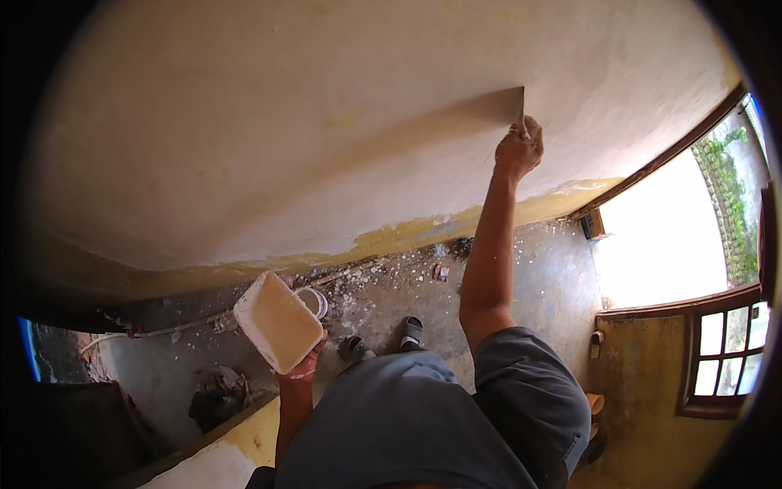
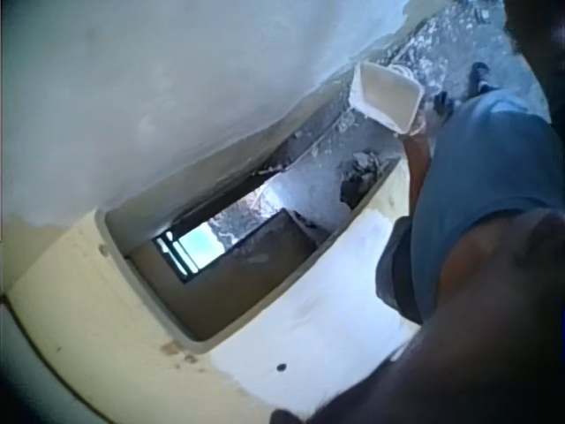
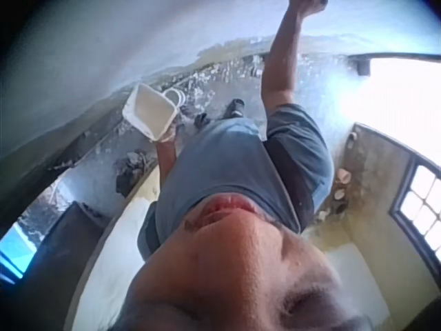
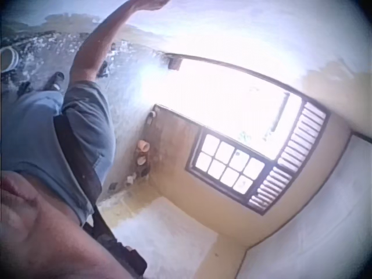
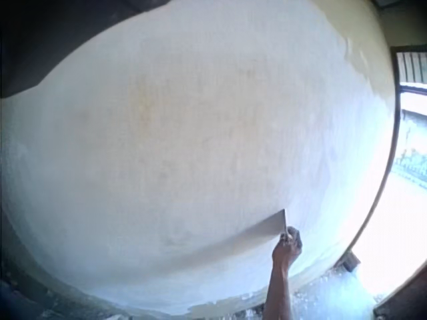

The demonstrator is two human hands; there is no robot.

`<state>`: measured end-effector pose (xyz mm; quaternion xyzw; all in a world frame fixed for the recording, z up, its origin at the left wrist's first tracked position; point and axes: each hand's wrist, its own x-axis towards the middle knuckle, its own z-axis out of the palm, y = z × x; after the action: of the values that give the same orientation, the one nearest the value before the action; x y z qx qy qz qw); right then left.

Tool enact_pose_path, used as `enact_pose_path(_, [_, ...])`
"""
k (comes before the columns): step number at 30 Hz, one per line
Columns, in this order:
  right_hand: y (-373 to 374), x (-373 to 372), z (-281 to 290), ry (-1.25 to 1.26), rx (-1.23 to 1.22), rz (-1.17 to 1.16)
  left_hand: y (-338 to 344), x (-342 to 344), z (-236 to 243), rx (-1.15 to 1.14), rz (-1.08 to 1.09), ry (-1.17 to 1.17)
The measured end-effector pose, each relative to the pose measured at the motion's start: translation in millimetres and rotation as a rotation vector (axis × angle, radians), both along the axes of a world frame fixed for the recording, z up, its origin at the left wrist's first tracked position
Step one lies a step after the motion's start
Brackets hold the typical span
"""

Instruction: The person applies spackle to a wall by picking up small amounts from a handheld container with a putty knife and spreading it over damaged areas on the wall surface.

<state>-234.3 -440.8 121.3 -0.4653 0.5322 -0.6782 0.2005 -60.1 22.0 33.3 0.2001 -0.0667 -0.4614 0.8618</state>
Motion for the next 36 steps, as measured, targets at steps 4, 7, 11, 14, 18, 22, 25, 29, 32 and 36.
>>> enact_pose_path(4, [32, 51, -48, 0.004, -0.125, 0.036, 10, 3, -16, 0.011, -0.028, -0.012])
enact_pose_path(7, [56, 90, -114, 0.109, -0.127, 0.001, 4, 3, -13, -0.030, -0.053, 0.029])
enact_pose_path(11, [130, 136, -142, 0.310, 0.054, 0.139, 6, 3, -22, -0.066, -0.024, 0.009])
enact_pose_path(14, [137, 130, -186, 0.097, 0.340, 0.452, -2, 3, -10, -0.060, -0.090, 0.009])
enact_pose_path(18, [103, 73, -169, -0.371, 0.241, 0.264, 4, 2, -2, -0.059, -0.081, 0.036])
enact_pose_path(22, [41, 12, -75, -0.145, -0.005, -0.122, 6, -2, -1, -0.069, -0.103, 0.063])
enact_pose_path(25, [8, 22, -88, 0.570, -0.137, -0.221, -13, -1, -2, -0.070, -0.204, 0.049])
enact_pose_path(29, [94, 20, -150, 0.348, 0.070, 0.383, 0, -6, 19, -0.020, -0.155, 0.002])
enact_pose_path(32, [57, -32, -153, -0.465, 0.388, 0.251, 0, 0, 7, 0.030, -0.204, 0.005])
enact_pose_path(36, [-14, -50, -91, -1.107, 0.249, 0.227, -17, -7, 21, -0.017, -0.223, 0.030])
